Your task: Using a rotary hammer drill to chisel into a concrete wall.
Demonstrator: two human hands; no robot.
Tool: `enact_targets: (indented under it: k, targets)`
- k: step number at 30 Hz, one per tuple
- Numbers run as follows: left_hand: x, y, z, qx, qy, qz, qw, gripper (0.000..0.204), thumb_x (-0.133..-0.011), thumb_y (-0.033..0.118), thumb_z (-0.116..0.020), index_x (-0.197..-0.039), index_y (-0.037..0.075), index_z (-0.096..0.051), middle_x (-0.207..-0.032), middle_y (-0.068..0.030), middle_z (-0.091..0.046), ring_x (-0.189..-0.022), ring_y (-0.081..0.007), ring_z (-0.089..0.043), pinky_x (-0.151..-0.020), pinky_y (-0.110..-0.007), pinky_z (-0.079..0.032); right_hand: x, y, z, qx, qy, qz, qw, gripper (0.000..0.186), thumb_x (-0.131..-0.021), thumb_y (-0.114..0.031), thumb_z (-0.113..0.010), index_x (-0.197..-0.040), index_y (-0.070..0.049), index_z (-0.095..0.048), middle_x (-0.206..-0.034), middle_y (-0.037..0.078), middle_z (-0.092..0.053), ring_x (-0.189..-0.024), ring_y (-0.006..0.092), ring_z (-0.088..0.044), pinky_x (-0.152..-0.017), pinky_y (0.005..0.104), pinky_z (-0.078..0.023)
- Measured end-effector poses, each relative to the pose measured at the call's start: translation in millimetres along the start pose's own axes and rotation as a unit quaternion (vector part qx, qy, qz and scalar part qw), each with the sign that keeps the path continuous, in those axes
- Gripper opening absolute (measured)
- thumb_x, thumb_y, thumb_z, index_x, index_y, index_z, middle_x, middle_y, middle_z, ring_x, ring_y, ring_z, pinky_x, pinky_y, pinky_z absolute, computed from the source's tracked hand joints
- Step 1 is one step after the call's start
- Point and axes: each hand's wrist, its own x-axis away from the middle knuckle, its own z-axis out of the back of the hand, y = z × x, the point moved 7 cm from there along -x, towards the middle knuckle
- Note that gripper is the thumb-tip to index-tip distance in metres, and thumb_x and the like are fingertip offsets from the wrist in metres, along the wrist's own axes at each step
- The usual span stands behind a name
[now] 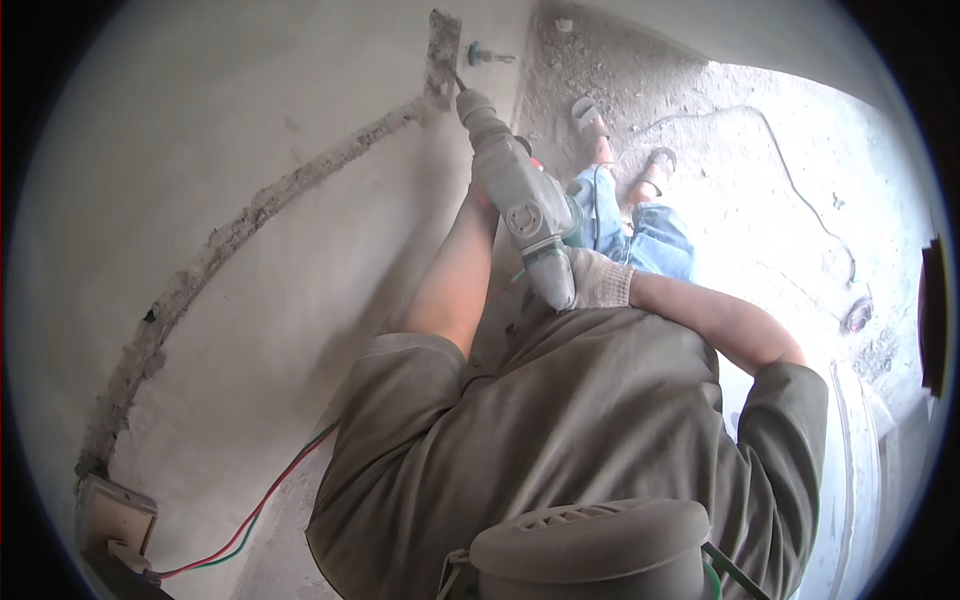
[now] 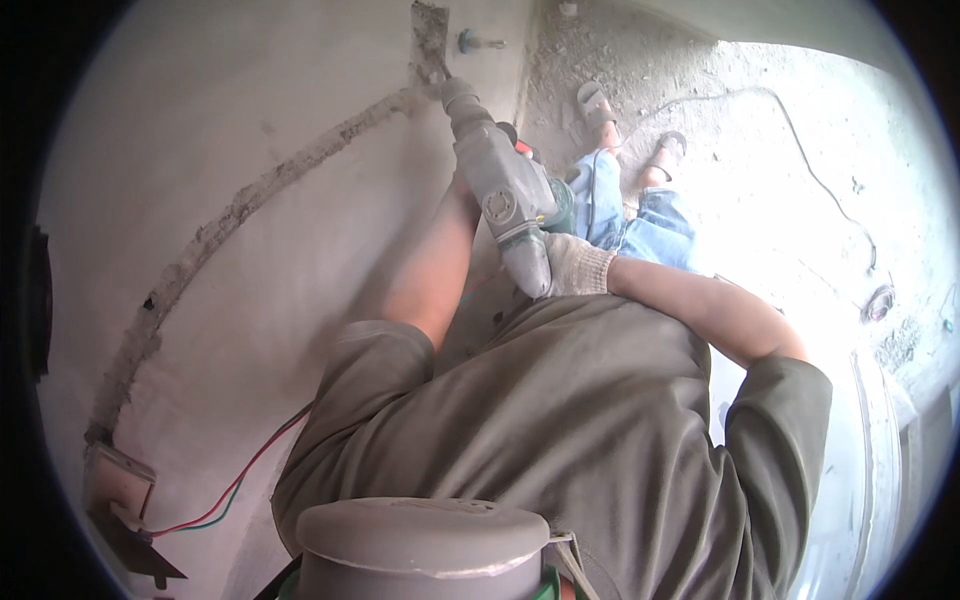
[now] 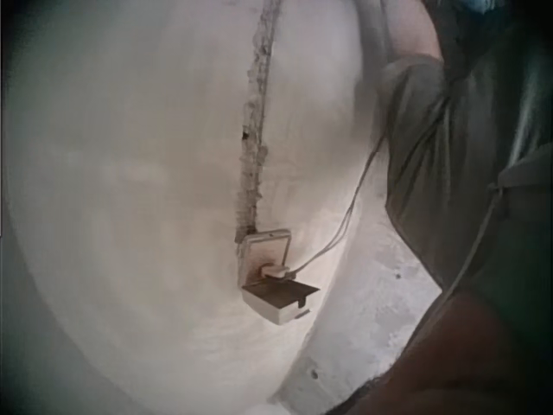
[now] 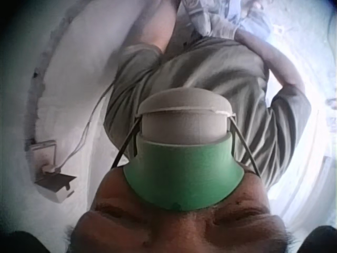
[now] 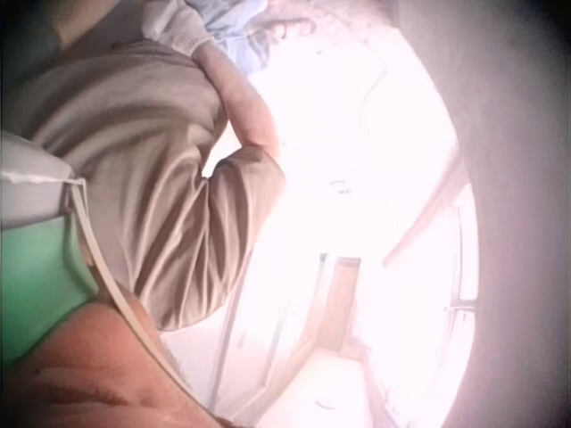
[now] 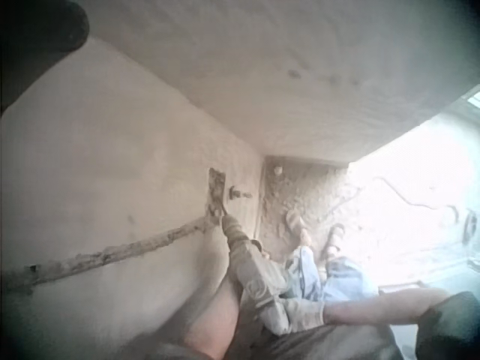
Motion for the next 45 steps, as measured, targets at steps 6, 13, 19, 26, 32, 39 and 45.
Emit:
enact_targets:
  k: [6,13,19,26,32,39,45]
  targets:
    - [-4,-20,-22,-0.434,0.03,0.009,0.9,0.014,-0.087,0.022,-0.062,-0.079,0.011,-0.063,-0.079,-0.0044,-0.064,-0.074,-0.0192,-0.064,-0.07,-0.036,-0.052,17,13,4,-0.079,-0.007,0.008,0.997,0.054,-0.078,-0.022,-0.078,-0.124,-0.004,-0.057,-0.118,0.013,-0.064,-0.111,0.0247,-0.062,-0.097,0.0343,-0.047]
    - [24,24,77,-0.48,-0.347,0.363,0.719,0.013,-0.081,0.028,-0.069,-0.076,0.016,-0.067,-0.084,0.0011,-0.068,-0.078,-0.0152,-0.063,-0.073,-0.032,-0.051,-17,-26,-31,-0.097,-0.086,0.106,0.986,0.05,-0.076,-0.018,-0.08,-0.119,-0.003,-0.06,-0.112,0.012,-0.067,-0.106,0.0229,-0.064,-0.094,0.0333,-0.049]
    - [-65,33,-62,-0.703,-0.202,0.096,0.675,0.013,-0.082,0.023,-0.07,-0.084,0.011,-0.066,-0.079,-0.0014,-0.064,-0.072,-0.0135,-0.061,-0.069,-0.032,-0.049,-14,22,22,-0.076,0.009,0.042,0.996,0.043,-0.079,-0.015,-0.078,-0.117,-0.002,-0.062,-0.112,0.011,-0.067,-0.106,0.0205,-0.063,-0.093,0.0325,-0.049]
    - [-48,5,22,-0.1,-0.468,0.002,0.878,0.033,-0.077,0.02,-0.077,-0.105,0.006,-0.066,-0.101,-0.0048,-0.068,-0.09,-0.0124,-0.062,-0.085,-0.033,-0.05,-27,6,18,-0.177,0.007,0.065,0.982,0.041,-0.084,-0.015,-0.073,-0.122,-0.005,-0.061,-0.117,0.012,-0.066,-0.111,0.0223,-0.062,-0.097,0.0331,-0.048]
    - [-35,-9,38,-0.488,-0.03,-0.124,0.864,0.022,-0.076,0.018,-0.077,-0.09,0.006,-0.066,-0.089,-0.0044,-0.067,-0.081,-0.0148,-0.062,-0.077,-0.034,-0.051,-14,-1,26,-0.139,-0.008,0.004,0.99,0.042,-0.084,-0.015,-0.073,-0.122,-0.004,-0.061,-0.12,0.011,-0.064,-0.112,0.0222,-0.061,-0.097,0.0333,-0.048]
    - [-13,53,-103,-0.685,-0.109,-0.48,0.536,0.009,-0.079,0.015,-0.071,-0.072,0.013,-0.064,-0.075,-0.0005,-0.064,-0.071,-0.0141,-0.061,-0.067,-0.031,-0.05,9,2,22,-0.075,0.014,0.019,0.997,0.049,-0.08,-0.017,-0.078,-0.123,-0.003,-0.057,-0.116,0.011,-0.064,-0.109,0.0206,-0.061,-0.094,0.0343,-0.048]
    - [-31,28,-64,-0.873,-0.011,-0.128,0.47,0.016,-0.083,0.02,-0.065,-0.069,0.015,-0.061,-0.072,0.0002,-0.062,-0.066,-0.0139,-0.058,-0.064,-0.031,-0.049,6,-1,14,-0.107,-0.005,0.013,0.994,0.049,-0.082,-0.016,-0.077,-0.124,-0.003,-0.056,-0.117,0.011,-0.064,-0.11,0.019,-0.061,-0.094,0.0336,-0.048]
